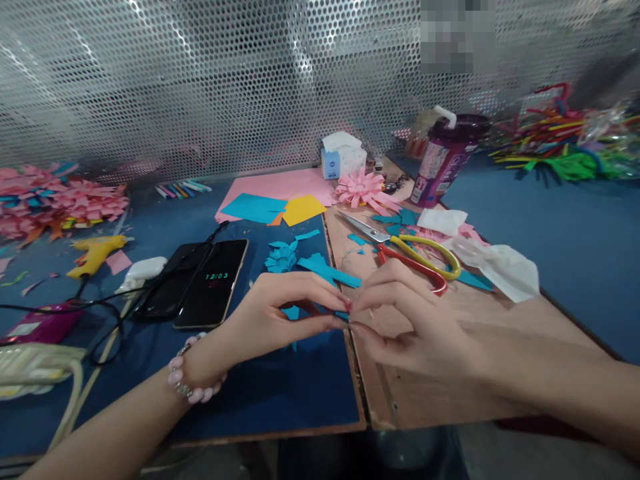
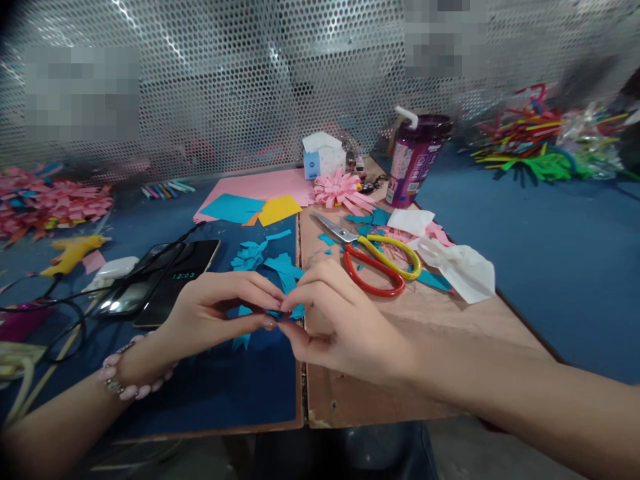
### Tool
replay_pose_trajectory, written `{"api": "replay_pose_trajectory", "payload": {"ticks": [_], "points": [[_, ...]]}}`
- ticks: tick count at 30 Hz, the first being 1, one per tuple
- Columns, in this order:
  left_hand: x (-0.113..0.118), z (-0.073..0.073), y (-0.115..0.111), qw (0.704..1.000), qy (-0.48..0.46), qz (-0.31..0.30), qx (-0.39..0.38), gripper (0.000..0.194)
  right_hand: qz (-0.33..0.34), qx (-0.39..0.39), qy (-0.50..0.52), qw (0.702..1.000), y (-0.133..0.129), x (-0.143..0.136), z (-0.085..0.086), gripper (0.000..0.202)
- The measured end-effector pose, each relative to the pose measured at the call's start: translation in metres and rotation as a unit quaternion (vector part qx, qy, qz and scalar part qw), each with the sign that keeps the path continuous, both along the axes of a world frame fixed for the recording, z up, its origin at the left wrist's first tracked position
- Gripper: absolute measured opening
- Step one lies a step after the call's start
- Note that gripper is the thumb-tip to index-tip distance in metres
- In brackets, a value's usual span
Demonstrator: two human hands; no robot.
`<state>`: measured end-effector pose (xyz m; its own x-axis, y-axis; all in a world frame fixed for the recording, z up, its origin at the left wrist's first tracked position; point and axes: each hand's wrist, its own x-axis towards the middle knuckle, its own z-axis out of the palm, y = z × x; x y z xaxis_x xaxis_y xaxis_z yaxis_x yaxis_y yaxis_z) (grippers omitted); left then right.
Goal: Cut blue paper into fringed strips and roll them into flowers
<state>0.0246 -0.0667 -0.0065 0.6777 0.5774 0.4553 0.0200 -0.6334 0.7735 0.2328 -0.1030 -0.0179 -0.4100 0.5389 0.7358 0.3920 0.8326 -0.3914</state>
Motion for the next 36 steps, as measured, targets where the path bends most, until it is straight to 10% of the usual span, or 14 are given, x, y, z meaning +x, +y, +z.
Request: {"api": "replay_pose_trajectory", "payload": {"ticks": [36], "points": [[0.0030,0.0049,-0.0004,0.996,0.028,0.006,0.080,0.014,0.022,-0.010,-0.005,1.000,0.0013,0.0003,-0.0012,0.017]]}}
